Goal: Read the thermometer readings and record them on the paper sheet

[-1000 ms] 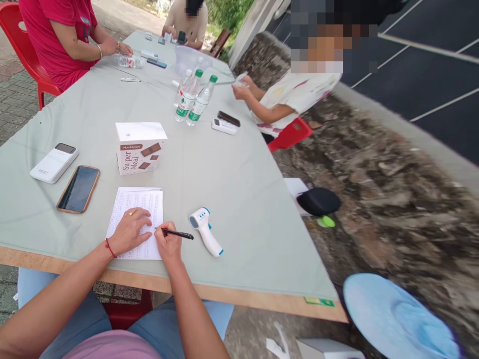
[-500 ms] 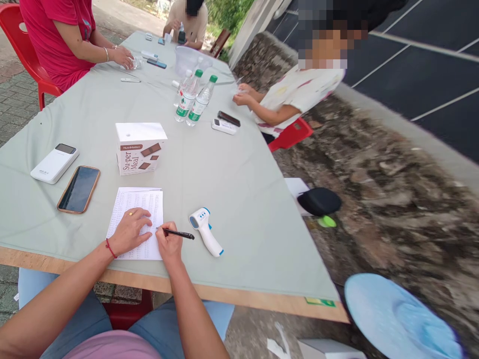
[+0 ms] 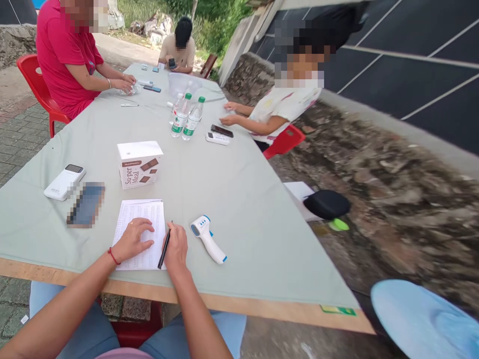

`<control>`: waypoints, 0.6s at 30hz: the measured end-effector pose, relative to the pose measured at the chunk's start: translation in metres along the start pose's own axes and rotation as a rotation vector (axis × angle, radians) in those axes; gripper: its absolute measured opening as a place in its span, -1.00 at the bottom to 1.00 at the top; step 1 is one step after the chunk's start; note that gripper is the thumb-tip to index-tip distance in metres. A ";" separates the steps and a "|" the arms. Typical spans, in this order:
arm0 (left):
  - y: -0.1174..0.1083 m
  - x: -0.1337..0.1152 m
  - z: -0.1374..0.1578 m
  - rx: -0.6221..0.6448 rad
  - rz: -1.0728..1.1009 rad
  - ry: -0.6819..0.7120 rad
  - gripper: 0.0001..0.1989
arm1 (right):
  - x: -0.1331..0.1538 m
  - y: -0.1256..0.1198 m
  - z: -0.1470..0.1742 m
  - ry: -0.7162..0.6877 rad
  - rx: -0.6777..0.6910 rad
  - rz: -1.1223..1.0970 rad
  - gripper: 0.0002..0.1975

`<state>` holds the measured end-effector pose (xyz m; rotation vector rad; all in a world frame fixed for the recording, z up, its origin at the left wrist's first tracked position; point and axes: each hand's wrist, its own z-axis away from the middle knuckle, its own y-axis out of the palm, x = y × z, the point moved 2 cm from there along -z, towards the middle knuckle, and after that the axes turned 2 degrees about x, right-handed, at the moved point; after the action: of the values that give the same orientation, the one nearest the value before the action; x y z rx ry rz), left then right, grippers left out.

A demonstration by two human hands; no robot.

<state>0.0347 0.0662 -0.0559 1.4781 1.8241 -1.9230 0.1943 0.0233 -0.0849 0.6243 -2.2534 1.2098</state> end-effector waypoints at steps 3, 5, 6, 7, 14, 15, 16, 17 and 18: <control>-0.022 0.025 -0.010 -0.134 0.179 -0.118 -0.69 | -0.004 0.013 -0.013 -0.018 0.094 0.154 -0.70; -0.044 0.049 -0.023 -0.314 0.223 -0.263 -0.64 | -0.004 0.021 -0.023 0.001 0.132 0.215 -0.75; -0.056 0.061 -0.031 -0.415 0.216 -0.325 -0.58 | -0.003 0.025 -0.028 0.016 0.143 0.229 -0.77; -0.067 0.072 -0.040 -0.500 0.201 -0.377 -0.50 | -0.001 0.029 -0.031 0.030 0.154 0.237 -0.79; -0.097 0.113 -0.094 -0.516 0.374 -0.429 -0.03 | -0.013 0.002 -0.028 -0.011 0.100 0.232 -0.71; -0.097 0.114 -0.097 -0.513 0.406 -0.408 -0.06 | -0.023 -0.010 -0.026 0.019 0.063 0.287 -0.65; -0.096 0.114 -0.100 -0.510 0.439 -0.385 -0.12 | -0.035 -0.023 -0.025 0.094 0.023 0.374 -0.59; -0.095 0.114 -0.102 -0.508 0.475 -0.360 -0.20 | -0.048 -0.035 -0.023 0.192 0.021 0.467 -0.52; -0.094 0.114 -0.103 -0.513 0.511 -0.337 -0.26 | -0.061 -0.047 -0.023 0.293 0.063 0.547 -0.47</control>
<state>-0.0292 0.2347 -0.0466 1.2007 1.4529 -1.2485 0.2743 0.0291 -0.0830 -0.1671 -2.1991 1.5114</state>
